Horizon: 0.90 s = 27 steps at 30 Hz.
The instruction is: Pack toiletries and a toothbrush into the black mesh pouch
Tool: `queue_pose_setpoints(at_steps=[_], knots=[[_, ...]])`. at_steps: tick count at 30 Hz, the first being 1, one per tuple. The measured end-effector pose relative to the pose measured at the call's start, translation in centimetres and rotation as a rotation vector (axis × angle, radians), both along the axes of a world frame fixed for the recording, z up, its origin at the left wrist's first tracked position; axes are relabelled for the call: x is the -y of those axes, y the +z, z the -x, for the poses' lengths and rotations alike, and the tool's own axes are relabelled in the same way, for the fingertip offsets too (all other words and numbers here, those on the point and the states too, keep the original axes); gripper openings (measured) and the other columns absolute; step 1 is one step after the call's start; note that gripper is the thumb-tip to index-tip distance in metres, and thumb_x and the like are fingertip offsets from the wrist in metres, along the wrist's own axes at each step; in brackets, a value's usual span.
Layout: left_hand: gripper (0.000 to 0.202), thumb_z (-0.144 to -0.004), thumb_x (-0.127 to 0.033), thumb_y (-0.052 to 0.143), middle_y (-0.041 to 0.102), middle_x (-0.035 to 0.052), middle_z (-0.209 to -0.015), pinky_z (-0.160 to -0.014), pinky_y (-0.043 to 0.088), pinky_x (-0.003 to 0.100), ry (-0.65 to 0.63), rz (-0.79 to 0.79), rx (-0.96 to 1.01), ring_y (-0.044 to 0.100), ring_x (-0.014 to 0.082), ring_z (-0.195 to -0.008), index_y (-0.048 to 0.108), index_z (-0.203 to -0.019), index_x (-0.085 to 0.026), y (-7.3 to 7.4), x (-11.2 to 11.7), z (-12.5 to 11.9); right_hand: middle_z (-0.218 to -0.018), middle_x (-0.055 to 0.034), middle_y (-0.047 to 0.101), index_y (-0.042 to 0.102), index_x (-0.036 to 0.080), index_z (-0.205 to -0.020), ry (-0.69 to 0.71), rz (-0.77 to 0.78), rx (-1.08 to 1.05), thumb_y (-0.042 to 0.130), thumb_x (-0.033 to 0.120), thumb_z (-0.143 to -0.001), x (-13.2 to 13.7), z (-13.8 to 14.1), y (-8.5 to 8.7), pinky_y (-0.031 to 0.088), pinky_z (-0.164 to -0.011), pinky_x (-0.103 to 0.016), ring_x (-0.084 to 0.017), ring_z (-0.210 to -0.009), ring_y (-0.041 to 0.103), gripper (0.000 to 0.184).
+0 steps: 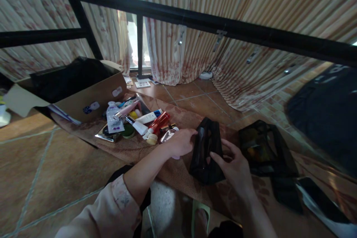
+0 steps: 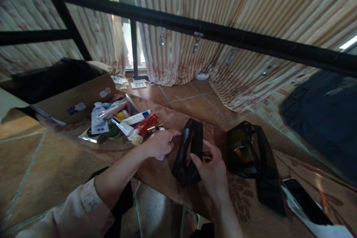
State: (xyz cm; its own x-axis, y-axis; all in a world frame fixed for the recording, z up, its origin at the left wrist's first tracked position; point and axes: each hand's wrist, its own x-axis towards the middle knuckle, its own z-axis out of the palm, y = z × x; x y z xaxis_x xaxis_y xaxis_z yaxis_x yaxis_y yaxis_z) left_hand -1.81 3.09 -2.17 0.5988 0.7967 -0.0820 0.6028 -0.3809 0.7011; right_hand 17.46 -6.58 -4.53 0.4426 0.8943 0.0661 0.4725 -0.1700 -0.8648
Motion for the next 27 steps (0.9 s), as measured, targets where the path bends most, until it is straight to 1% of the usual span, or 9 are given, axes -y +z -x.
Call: queue_pose_setpoints(at_steps=[3,6,8,9,11,13,17,23,27], knots=[[0.061,-0.066,0.0,0.046,0.07,0.0135,-0.124,-0.102,0.049,0.038,0.029,0.072,0.135,0.064,0.0264,-0.115,0.066,-0.122,-0.013,-0.2,-0.8,0.5,-0.117,-0.015,0.069,0.063,0.017,-0.123,-0.041,-0.006,0.024,0.075,0.044,-0.066,0.0,-0.5,-0.3,0.056,-0.084,-0.048,-0.029,-0.094,0.07,0.065],[0.068,-0.061,0.0,0.043,0.071,0.0098,-0.12,-0.077,0.057,0.03,0.056,0.263,0.275,0.07,0.0191,-0.088,0.063,-0.125,-0.016,-0.4,-1.4,1.1,-0.117,-0.015,0.07,0.063,0.017,-0.123,-0.061,-0.03,-0.018,0.071,0.04,-0.069,0.0,-0.8,-0.3,0.056,-0.086,-0.048,-0.03,-0.099,0.07,0.06],[0.071,-0.063,-0.002,0.042,0.072,0.0095,-0.117,-0.06,0.053,0.025,0.061,0.352,0.306,0.067,0.0144,-0.068,0.06,-0.13,-0.016,-0.6,-1.6,1.5,-0.117,-0.0147,0.07,0.063,0.017,-0.121,-0.061,-0.05,-0.03,0.07,0.039,-0.071,0.1,-0.7,-0.3,0.057,-0.086,-0.047,-0.029,-0.099,0.07,0.055],[0.07,-0.064,-0.002,0.042,0.072,0.0096,-0.116,-0.057,0.052,0.024,0.059,0.351,0.298,0.065,0.0134,-0.064,0.058,-0.131,-0.016,-0.7,-1.7,1.7,-0.116,-0.0143,0.07,0.063,0.017,-0.121,-0.057,-0.058,-0.031,0.069,0.038,-0.072,0.1,-0.7,-0.3,0.057,-0.085,-0.047,-0.029,-0.098,0.07,0.053],[0.064,-0.069,-0.003,0.044,0.073,0.0102,-0.111,-0.063,0.053,0.025,0.055,0.27,0.252,0.066,0.0147,-0.069,0.059,-0.13,-0.013,-0.8,-1.8,1.9,-0.113,-0.0136,0.071,0.064,0.017,-0.12,-0.051,-0.081,-0.034,0.068,0.036,-0.074,0.1,-0.6,-0.4,0.058,-0.083,-0.045,-0.028,-0.095,0.071,0.049],[0.051,-0.077,-0.009,0.047,0.074,0.0111,-0.108,-0.075,0.054,0.028,0.049,0.151,0.209,0.068,0.0187,-0.083,0.063,-0.126,-0.012,-0.7,-1.7,2.0,-0.11,-0.0133,0.072,0.065,0.017,-0.118,-0.046,-0.107,-0.039,0.067,0.034,-0.075,0.1,-0.6,-0.5,0.059,-0.081,-0.044,-0.027,-0.092,0.071,0.046],[0.039,-0.09,-0.032,0.05,0.072,0.0117,-0.115,-0.09,0.051,0.033,0.039,0.011,0.174,0.067,0.0237,-0.102,0.064,-0.122,-0.013,-0.2,-1.3,1.5,-0.108,-0.0122,0.073,0.066,0.017,-0.115,-0.029,-0.15,-0.037,0.063,0.029,-0.076,0.1,-0.5,-0.5,0.059,-0.081,-0.042,-0.026,-0.093,0.071,0.041],[0.048,-0.093,-0.049,0.047,0.073,0.0113,-0.11,-0.082,0.051,0.031,-0.008,0.012,0.117,0.069,0.0239,-0.096,0.063,-0.122,-0.013,0.7,-0.5,0.6,-0.112,-0.0116,0.072,0.067,0.017,-0.115,-0.009,-0.189,-0.018,0.059,0.024,-0.078,0.1,0.1,0.0,0.057,-0.085,-0.041,-0.024,-0.096,0.07,0.039],[0.044,-0.093,-0.046,0.048,0.074,0.0105,-0.107,-0.081,0.051,0.03,-0.013,-0.017,0.1,0.069,0.0239,-0.095,0.065,-0.119,-0.014,0.4,-0.9,0.8,-0.109,-0.011,0.073,0.066,0.017,-0.116,-0.017,-0.189,-0.006,0.058,0.024,-0.078,0.2,0.2,0.2,0.056,-0.086,-0.041,-0.023,-0.094,0.07,0.039]])
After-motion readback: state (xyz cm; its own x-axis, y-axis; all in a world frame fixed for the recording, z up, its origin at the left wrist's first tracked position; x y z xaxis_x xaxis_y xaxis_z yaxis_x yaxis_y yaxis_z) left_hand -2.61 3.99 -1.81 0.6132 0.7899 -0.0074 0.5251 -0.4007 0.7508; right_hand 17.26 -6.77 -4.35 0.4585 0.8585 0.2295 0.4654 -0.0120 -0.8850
